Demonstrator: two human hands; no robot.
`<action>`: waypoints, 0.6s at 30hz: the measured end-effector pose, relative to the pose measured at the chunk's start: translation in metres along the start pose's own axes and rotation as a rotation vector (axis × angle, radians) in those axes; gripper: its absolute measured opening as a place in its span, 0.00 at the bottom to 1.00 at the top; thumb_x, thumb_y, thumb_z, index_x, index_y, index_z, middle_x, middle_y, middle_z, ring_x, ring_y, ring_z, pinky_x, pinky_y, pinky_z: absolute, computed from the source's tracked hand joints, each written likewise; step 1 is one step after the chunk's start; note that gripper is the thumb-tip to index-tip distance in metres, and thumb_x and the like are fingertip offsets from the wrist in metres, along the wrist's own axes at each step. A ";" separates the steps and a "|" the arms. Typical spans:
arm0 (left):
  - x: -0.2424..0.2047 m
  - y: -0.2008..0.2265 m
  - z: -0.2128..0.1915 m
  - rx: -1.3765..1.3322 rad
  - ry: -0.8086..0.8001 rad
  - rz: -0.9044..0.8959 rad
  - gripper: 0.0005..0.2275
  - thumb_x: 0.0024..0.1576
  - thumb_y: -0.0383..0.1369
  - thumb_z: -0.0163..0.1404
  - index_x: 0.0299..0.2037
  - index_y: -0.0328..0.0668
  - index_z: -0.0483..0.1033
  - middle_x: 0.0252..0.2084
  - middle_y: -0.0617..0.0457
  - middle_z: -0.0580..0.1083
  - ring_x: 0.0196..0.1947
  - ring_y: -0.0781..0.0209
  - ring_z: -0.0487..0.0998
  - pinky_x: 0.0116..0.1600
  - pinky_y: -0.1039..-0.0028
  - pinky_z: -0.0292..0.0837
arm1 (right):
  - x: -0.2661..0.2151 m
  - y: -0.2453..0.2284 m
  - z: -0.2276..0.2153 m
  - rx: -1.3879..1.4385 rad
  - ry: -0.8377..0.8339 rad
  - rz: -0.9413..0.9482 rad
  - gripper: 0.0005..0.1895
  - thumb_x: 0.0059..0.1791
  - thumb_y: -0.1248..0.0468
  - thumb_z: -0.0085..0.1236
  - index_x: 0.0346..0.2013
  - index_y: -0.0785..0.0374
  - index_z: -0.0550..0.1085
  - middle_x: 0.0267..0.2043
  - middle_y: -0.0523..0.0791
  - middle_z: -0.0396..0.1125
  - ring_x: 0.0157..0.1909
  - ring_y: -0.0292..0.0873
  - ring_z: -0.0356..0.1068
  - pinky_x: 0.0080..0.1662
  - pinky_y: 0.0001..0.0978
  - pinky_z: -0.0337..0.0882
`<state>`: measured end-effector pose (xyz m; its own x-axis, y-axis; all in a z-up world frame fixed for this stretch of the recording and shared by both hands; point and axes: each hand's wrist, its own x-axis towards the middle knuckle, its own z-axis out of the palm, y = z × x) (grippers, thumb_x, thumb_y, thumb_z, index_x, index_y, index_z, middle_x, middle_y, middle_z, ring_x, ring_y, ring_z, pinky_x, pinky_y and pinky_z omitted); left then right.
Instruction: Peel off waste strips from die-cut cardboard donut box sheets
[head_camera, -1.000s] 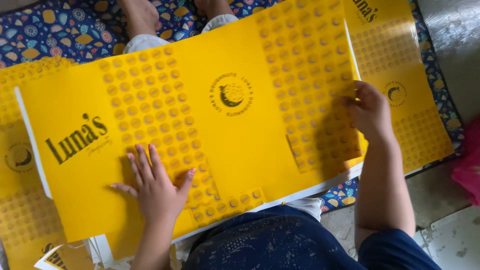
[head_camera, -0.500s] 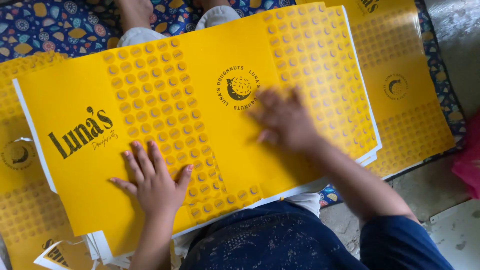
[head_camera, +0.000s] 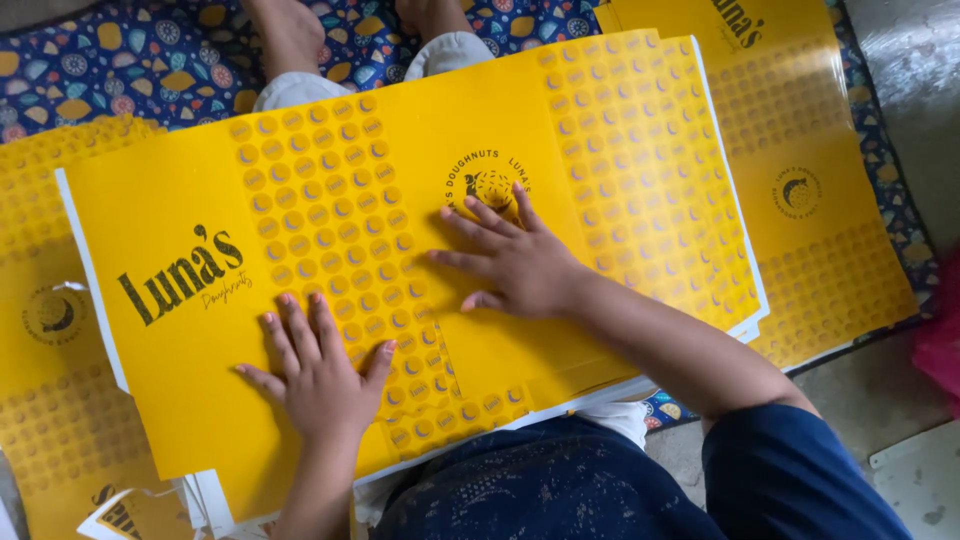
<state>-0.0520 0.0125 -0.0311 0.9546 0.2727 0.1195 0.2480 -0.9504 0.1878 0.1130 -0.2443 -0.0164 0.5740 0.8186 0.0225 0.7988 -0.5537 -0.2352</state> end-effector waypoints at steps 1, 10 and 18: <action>0.000 -0.002 0.002 0.000 0.003 0.008 0.43 0.53 0.58 0.44 0.76 0.40 0.55 0.80 0.35 0.50 0.80 0.36 0.42 0.66 0.23 0.21 | 0.002 0.026 0.003 -0.003 0.006 0.006 0.40 0.51 0.25 0.26 0.72 0.33 0.60 0.82 0.43 0.41 0.81 0.53 0.38 0.71 0.72 0.29; -0.004 -0.005 0.003 0.029 0.046 0.010 0.45 0.59 0.69 0.29 0.78 0.40 0.58 0.79 0.36 0.56 0.78 0.29 0.51 0.69 0.27 0.24 | -0.109 0.235 0.028 0.259 0.498 0.881 0.29 0.58 0.49 0.52 0.71 0.58 0.65 0.74 0.58 0.52 0.74 0.59 0.51 0.69 0.50 0.51; -0.003 -0.008 0.010 0.000 0.064 -0.019 0.49 0.58 0.68 0.33 0.77 0.30 0.59 0.80 0.38 0.55 0.79 0.35 0.50 0.69 0.27 0.23 | -0.165 0.199 0.031 0.253 0.621 1.045 0.09 0.56 0.58 0.59 0.50 0.53 0.81 0.29 0.36 0.65 0.33 0.33 0.61 0.41 0.30 0.62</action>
<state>-0.0549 0.0175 -0.0422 0.9371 0.3002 0.1782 0.2664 -0.9448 0.1907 0.1719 -0.4848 -0.0969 0.9574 -0.2459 0.1512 -0.1100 -0.7950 -0.5966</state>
